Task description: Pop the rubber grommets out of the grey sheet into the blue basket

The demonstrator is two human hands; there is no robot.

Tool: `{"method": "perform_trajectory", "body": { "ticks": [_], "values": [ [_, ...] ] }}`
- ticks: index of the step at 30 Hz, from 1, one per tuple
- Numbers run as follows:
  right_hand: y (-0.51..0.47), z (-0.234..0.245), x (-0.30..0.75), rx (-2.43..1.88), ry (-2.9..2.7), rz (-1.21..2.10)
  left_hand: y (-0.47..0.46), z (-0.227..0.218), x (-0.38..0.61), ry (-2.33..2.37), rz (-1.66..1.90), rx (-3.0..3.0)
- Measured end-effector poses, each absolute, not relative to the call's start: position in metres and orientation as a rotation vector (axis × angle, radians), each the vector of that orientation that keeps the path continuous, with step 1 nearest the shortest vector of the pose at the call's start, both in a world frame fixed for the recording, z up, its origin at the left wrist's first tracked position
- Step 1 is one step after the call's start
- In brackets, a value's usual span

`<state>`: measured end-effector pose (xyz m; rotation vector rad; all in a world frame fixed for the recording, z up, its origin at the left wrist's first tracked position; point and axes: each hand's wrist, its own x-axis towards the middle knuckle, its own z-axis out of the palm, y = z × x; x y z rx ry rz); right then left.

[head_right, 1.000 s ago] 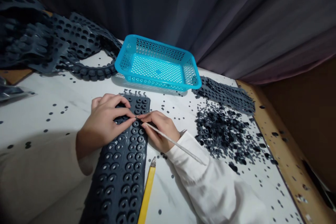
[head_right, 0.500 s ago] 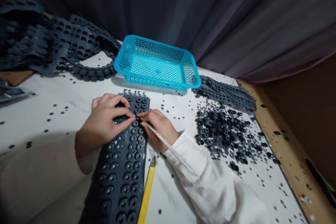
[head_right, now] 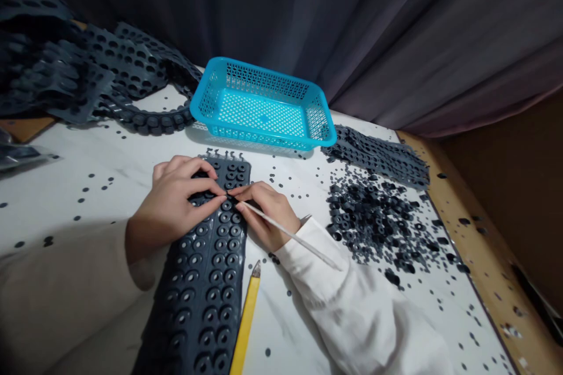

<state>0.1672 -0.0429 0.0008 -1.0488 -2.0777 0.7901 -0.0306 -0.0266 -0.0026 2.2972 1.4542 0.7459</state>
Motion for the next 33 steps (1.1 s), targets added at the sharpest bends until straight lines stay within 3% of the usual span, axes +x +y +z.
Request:
{"method": "perform_trajectory", "body": {
  "ticks": [4, 10, 33],
  "values": [
    [-0.0429, 0.0002, 0.1674, -1.054, -2.074, 0.775, -0.0273, -0.0013, -0.0303, 1.450, 0.748, 2.291],
    [-0.0412, -0.0005, 0.1693, -1.017, -1.866, 1.015, -0.0296, 0.0029, -0.0296, 1.394, 0.746, 2.284],
    [-0.0391, 0.0005, 0.1707, -0.879, -2.032, 0.874, -0.0272, -0.0014, -0.0318, 1.322, 0.735, 2.259]
  ]
}}
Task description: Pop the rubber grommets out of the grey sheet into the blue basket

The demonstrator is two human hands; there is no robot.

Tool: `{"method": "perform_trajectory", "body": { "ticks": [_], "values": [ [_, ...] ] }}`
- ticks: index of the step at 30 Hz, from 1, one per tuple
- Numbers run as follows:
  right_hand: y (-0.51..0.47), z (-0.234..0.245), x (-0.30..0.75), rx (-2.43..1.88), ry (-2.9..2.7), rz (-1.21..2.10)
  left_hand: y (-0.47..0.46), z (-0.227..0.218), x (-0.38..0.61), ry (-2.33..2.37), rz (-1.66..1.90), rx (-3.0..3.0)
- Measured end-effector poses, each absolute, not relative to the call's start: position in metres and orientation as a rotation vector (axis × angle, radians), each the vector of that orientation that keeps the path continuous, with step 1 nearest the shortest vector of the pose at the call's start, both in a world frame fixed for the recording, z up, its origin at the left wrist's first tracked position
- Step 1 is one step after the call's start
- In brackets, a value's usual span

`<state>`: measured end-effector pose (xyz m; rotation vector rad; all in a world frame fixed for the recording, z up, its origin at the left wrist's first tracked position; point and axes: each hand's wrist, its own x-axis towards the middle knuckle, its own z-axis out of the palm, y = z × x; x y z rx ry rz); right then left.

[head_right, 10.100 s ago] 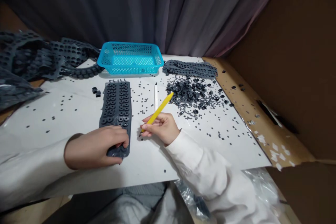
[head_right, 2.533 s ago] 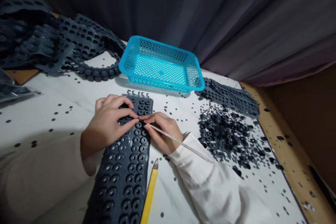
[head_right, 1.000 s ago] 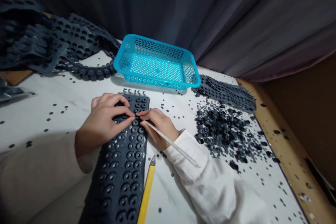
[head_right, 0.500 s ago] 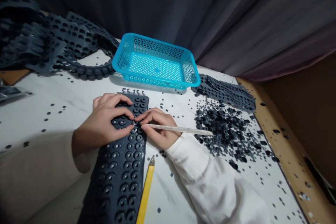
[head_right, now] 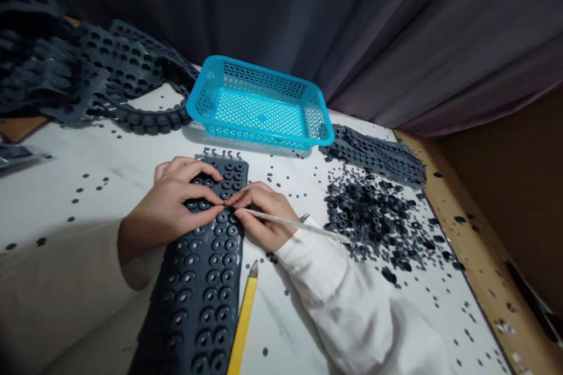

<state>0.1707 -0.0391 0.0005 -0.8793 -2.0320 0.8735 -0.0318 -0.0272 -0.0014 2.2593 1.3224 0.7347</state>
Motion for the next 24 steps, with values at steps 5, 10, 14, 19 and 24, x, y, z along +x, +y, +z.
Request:
{"method": "perform_trajectory", "body": {
  "ticks": [5, 10, 14, 19, 24],
  "values": [
    [-0.041, -0.001, 0.171, -0.899, -1.985, 0.878, -0.028, -0.001, -0.032, 1.317, 0.745, 2.254],
    [-0.040, -0.004, 0.170, -1.032, -1.781, 0.942, -0.028, 0.002, -0.031, 1.374, 0.782, 2.226],
    [-0.037, -0.004, 0.167, -1.106, -1.819, 0.878, -0.028, 0.000, -0.030, 1.436, 0.779, 2.234],
    [-0.034, -0.001, 0.164, -1.100, -1.981, 0.784, -0.024, -0.004, -0.030, 1.450, 0.714, 2.281],
    [-0.034, -0.002, 0.164, -1.126, -1.967, 0.800, -0.018, -0.003, -0.027, 1.472, 0.686, 2.259]
  ]
}}
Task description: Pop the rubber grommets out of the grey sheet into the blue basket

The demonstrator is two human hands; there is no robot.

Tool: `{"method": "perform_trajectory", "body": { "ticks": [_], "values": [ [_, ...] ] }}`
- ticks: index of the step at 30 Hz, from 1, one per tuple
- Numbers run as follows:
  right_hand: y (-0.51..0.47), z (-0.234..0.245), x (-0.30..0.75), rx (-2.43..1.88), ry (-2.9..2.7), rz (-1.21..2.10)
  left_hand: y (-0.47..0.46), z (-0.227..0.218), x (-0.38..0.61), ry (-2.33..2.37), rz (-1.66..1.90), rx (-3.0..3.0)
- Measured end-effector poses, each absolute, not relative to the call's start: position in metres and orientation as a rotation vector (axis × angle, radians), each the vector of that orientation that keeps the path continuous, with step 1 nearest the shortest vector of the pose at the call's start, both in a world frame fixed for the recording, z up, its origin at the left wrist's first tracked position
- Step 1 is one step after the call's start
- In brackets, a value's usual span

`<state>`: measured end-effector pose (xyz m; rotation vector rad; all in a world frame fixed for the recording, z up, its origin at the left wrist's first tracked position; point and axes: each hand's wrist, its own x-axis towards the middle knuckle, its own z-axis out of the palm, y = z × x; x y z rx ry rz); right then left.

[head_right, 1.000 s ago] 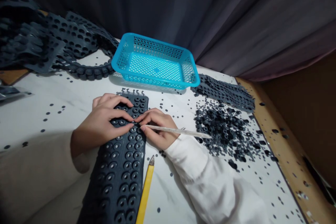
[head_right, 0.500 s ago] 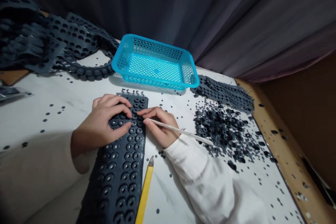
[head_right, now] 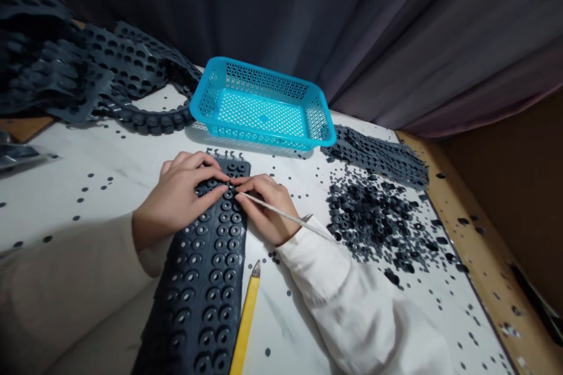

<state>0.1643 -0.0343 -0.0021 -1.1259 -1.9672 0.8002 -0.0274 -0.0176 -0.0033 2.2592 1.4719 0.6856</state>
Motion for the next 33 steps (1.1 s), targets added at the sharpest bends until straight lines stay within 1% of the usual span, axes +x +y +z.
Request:
{"method": "perform_trajectory", "body": {
  "ticks": [14, 24, 33],
  "values": [
    [-0.0351, -0.0033, 0.1662, -1.101, -2.001, 0.782, -0.0154, -0.0041, -0.0264, 1.470, 0.758, 2.278],
    [-0.0349, -0.0065, 0.1677, -1.062, -2.089, 0.692, -0.0151, -0.0050, -0.0265, 1.478, 0.752, 2.283],
    [-0.0357, -0.0036, 0.1654, -1.112, -2.148, 0.588, -0.0143, -0.0041, -0.0263, 1.486, 0.734, 2.274]
  ]
}}
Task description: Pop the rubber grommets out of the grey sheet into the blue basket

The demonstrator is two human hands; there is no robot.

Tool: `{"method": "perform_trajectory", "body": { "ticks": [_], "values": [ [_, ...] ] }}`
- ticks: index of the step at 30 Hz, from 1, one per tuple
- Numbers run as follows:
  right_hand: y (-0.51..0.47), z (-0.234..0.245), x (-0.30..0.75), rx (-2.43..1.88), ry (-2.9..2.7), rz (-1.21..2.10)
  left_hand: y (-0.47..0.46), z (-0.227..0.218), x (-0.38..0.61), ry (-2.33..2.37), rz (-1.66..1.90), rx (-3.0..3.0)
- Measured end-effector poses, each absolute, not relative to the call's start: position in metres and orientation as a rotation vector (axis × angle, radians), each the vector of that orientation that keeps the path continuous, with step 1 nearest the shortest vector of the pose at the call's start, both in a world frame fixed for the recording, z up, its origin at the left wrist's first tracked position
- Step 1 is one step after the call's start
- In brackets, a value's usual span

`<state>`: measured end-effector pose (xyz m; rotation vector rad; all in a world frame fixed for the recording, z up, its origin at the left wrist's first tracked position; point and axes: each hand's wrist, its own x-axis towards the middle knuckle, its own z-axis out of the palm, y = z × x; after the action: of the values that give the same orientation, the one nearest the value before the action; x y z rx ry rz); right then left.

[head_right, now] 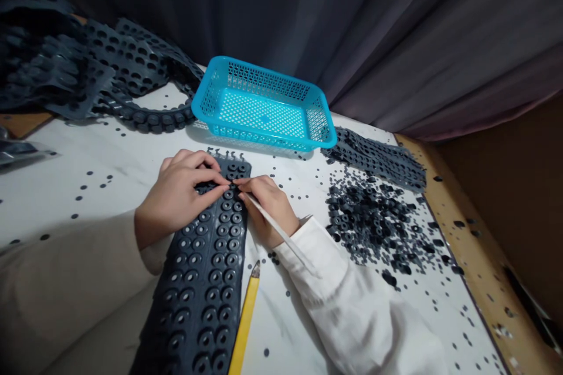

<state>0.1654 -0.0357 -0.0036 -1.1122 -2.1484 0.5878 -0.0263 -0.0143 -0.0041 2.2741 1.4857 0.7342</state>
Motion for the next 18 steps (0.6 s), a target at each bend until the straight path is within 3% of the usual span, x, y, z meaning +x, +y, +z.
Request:
{"method": "perform_trajectory", "body": {
  "ticks": [13, 18],
  "values": [
    [-0.0373, -0.0049, 0.1674, -1.160, -1.879, 0.868, -0.0154, -0.0055, -0.0269, 1.482, 0.751, 2.264],
    [-0.0363, -0.0030, 0.1667, -1.132, -1.946, 0.836, -0.0154, -0.0049, -0.0273, 1.478, 0.741, 2.266]
  ]
}}
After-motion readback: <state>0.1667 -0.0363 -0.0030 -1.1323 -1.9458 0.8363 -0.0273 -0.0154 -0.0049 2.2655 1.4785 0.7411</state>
